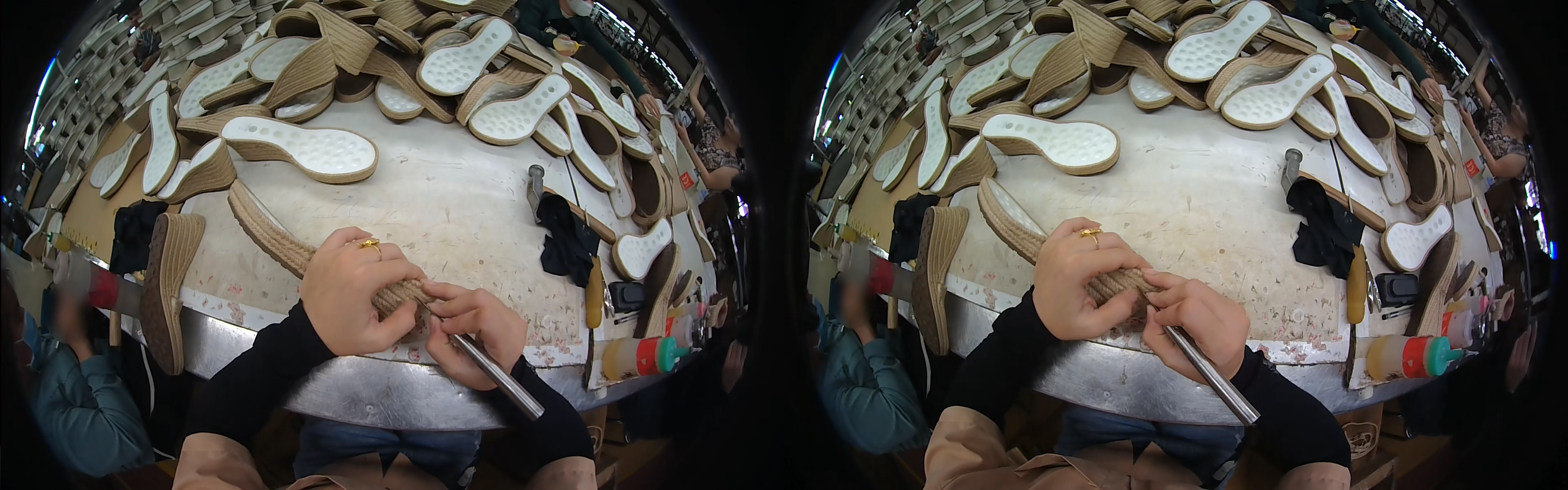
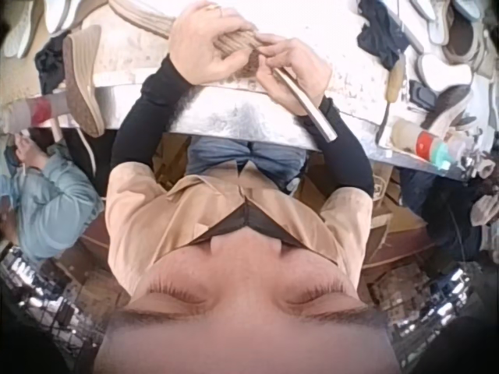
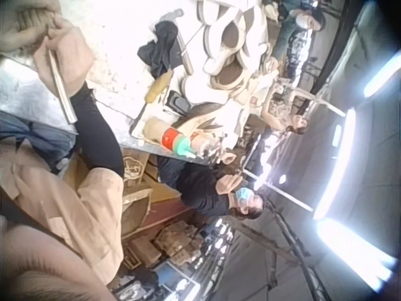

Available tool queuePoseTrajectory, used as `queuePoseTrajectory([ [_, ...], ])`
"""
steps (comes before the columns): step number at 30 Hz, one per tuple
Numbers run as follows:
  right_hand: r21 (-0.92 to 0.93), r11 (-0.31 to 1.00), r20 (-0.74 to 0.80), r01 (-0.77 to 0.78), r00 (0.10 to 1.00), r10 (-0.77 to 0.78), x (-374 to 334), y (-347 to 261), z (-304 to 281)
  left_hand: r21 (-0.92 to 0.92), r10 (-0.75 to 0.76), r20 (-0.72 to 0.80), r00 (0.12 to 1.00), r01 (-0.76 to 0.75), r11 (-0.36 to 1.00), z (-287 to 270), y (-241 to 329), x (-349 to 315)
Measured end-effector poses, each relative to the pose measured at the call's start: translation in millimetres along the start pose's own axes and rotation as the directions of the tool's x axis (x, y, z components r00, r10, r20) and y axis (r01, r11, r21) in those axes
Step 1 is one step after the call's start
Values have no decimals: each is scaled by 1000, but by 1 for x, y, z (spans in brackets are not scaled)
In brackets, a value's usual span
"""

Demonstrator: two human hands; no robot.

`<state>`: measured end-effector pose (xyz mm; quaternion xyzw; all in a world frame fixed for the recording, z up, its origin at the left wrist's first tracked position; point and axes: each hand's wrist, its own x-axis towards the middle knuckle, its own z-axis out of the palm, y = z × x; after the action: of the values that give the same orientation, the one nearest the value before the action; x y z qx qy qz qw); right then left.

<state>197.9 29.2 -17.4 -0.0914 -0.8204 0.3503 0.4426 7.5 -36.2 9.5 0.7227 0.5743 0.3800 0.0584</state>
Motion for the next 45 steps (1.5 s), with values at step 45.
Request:
queuePoseTrajectory([
  [45, 255, 946, -90, -200, 969, 229, 2, 5, 6, -58, -19, 114, 993, 26, 998, -6, -4, 0],
])
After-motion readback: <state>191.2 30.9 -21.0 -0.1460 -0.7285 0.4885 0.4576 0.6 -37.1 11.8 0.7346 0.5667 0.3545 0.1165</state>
